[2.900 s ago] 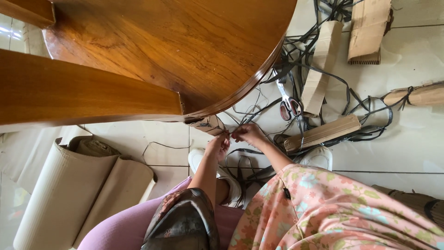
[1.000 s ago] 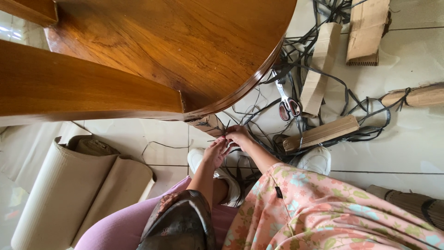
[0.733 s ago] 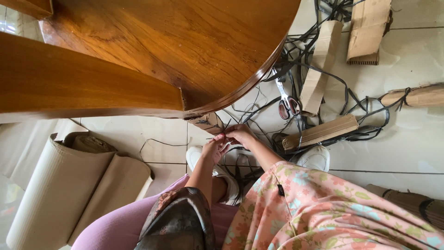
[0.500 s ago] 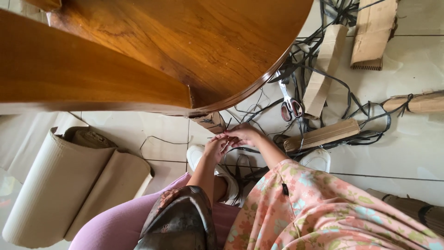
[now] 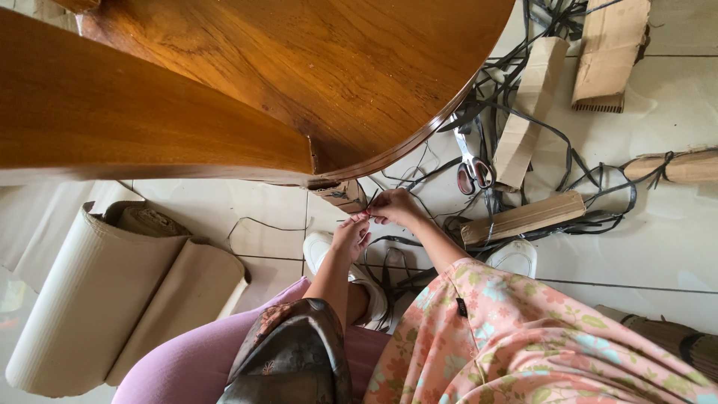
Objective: Wrapping wooden chair legs with cardboard and securing them with plastic ties
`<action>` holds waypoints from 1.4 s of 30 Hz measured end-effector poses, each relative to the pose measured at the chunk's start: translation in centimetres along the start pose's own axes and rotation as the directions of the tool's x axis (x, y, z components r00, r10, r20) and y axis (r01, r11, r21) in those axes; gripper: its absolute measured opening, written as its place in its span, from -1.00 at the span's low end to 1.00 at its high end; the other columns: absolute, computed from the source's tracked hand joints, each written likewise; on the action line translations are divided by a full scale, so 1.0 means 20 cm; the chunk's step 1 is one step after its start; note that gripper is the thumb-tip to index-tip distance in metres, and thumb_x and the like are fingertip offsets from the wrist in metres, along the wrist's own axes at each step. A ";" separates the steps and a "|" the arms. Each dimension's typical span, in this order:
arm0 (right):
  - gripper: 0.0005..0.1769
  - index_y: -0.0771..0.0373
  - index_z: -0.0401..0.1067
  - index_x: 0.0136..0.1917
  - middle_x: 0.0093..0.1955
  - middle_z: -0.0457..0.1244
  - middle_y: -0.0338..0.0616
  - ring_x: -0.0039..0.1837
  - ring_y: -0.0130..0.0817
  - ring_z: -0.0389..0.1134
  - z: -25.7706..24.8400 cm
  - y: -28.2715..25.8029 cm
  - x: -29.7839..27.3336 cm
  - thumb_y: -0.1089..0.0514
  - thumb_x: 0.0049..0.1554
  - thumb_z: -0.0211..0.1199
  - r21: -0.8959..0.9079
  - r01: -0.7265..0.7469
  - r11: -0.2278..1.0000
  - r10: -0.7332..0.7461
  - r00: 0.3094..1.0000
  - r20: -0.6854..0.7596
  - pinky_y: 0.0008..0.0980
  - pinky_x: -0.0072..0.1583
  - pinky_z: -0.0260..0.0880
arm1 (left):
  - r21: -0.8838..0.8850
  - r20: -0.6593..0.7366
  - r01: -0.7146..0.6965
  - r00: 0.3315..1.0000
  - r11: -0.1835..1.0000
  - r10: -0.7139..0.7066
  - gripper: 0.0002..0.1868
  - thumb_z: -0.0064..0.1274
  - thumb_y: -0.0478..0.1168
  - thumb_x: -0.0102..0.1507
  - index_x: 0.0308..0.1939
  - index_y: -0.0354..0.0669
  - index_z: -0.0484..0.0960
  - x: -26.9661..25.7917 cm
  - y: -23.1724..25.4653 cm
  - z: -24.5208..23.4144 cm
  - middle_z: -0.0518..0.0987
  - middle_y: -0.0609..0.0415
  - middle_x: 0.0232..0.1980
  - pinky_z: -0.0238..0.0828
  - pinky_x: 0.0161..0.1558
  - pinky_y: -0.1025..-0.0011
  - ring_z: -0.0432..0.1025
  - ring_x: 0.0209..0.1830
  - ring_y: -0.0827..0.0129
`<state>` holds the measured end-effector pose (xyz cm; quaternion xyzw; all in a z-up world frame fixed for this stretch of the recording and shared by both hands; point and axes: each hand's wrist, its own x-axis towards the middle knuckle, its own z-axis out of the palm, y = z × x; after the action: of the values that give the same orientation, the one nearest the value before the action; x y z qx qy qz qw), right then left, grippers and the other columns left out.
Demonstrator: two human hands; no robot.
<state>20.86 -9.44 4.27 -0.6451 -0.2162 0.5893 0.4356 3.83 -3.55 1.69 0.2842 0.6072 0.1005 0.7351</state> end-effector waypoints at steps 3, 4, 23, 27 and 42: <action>-0.78 0.41 0.55 -0.09 -0.23 0.42 0.15 -0.27 -0.20 0.50 0.01 0.04 0.03 0.24 0.03 0.49 0.033 0.036 0.999 -0.034 0.998 -0.048 -0.33 -0.18 0.59 | 0.001 -0.002 0.002 1.000 1.000 -0.002 -0.83 0.29 -0.10 0.25 -0.14 0.15 0.62 -0.01 0.00 0.01 0.50 0.42 -0.44 0.38 0.08 0.44 0.34 -0.44 0.73; -0.82 0.37 0.53 -0.10 -0.26 0.42 0.08 -0.29 -0.22 0.50 0.00 0.04 0.02 0.23 0.06 0.43 0.026 0.020 0.999 -0.017 0.996 -0.088 -0.37 -0.21 0.58 | -0.005 0.002 0.005 1.000 1.000 -0.005 -0.82 0.27 -0.06 0.27 -0.13 0.12 0.60 -0.03 0.01 0.01 0.51 0.40 -0.41 0.37 0.09 0.44 0.38 -0.40 0.71; -0.89 -0.05 0.53 -0.11 -0.10 0.43 -0.23 0.10 -0.12 0.47 0.07 -0.12 0.03 0.07 0.08 0.20 -0.504 -0.196 0.841 0.021 0.943 -0.332 -0.17 0.09 0.48 | -0.074 0.035 -0.014 0.999 0.997 0.016 -0.70 -0.01 0.11 0.40 -0.19 0.00 0.52 -0.06 0.05 -0.04 0.43 0.26 -0.35 0.21 -0.24 0.57 0.33 -0.35 0.59; -0.82 -0.04 0.55 -0.07 -0.07 0.44 -0.14 0.13 -0.09 0.47 0.08 -0.23 -0.01 0.10 0.12 0.13 -0.544 -0.214 0.811 0.029 0.944 -0.328 -0.11 0.12 0.47 | -0.092 0.029 -0.024 0.999 0.995 0.026 -0.71 0.02 0.12 0.38 -0.21 0.05 0.48 -0.05 0.05 -0.05 0.45 0.30 -0.33 0.22 -0.29 0.56 0.36 -0.35 0.61; -0.79 0.17 0.60 -0.15 -0.28 0.43 -0.10 -0.33 -0.37 0.43 -0.30 0.04 -0.05 0.07 0.03 0.21 -0.314 -0.153 0.937 0.066 0.961 -0.269 -0.43 -0.20 0.49 | 0.866 0.158 -0.212 0.975 0.452 0.156 -0.82 0.12 0.04 0.11 -0.23 0.42 0.75 0.27 -0.41 -0.22 0.71 0.28 -0.19 0.52 -0.05 0.34 0.59 -0.07 0.27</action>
<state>26.08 -12.57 3.78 -0.7905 -0.2181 0.4804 0.3111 -0.57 -6.22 -7.71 0.6869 0.5176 -0.1537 0.4865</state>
